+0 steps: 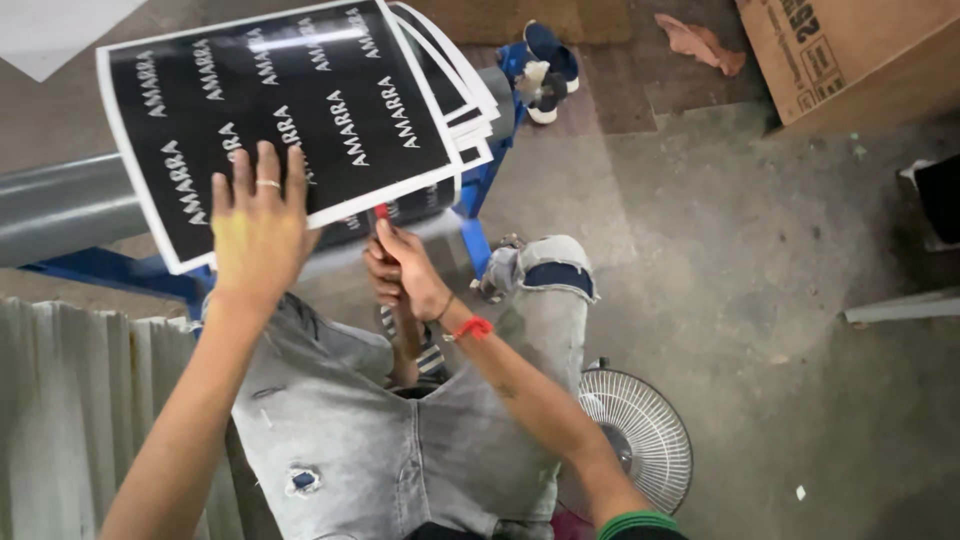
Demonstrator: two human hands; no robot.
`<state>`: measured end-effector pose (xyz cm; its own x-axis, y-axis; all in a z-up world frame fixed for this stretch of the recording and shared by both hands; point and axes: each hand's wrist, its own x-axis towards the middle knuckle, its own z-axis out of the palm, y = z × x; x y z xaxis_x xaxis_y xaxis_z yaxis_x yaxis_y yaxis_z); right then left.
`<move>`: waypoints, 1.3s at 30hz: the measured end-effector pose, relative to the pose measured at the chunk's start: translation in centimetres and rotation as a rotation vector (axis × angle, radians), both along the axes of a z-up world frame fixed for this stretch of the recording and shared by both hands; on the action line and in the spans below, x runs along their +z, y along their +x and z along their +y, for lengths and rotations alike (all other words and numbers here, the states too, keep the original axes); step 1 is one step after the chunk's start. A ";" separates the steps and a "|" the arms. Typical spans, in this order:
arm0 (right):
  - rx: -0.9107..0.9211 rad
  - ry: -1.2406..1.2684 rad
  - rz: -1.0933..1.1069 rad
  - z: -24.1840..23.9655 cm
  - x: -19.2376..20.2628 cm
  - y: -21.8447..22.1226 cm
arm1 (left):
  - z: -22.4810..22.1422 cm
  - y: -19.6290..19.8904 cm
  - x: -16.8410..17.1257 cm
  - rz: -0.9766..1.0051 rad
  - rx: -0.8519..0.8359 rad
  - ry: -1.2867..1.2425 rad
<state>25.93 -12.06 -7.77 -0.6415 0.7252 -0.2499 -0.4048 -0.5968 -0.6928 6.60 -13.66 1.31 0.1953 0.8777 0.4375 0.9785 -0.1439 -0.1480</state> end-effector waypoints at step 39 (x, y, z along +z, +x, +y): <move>-0.026 0.205 -0.358 -0.8 3.0 12.3 | -17.7 0.8 1.4 0.142 -0.192 -0.490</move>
<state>38.25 -12.87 -4.77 -0.5212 0.7980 -0.3024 -0.1300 -0.4245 -0.8960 7.37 -31.37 2.69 0.3994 0.9151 -0.0559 0.9032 -0.4032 -0.1471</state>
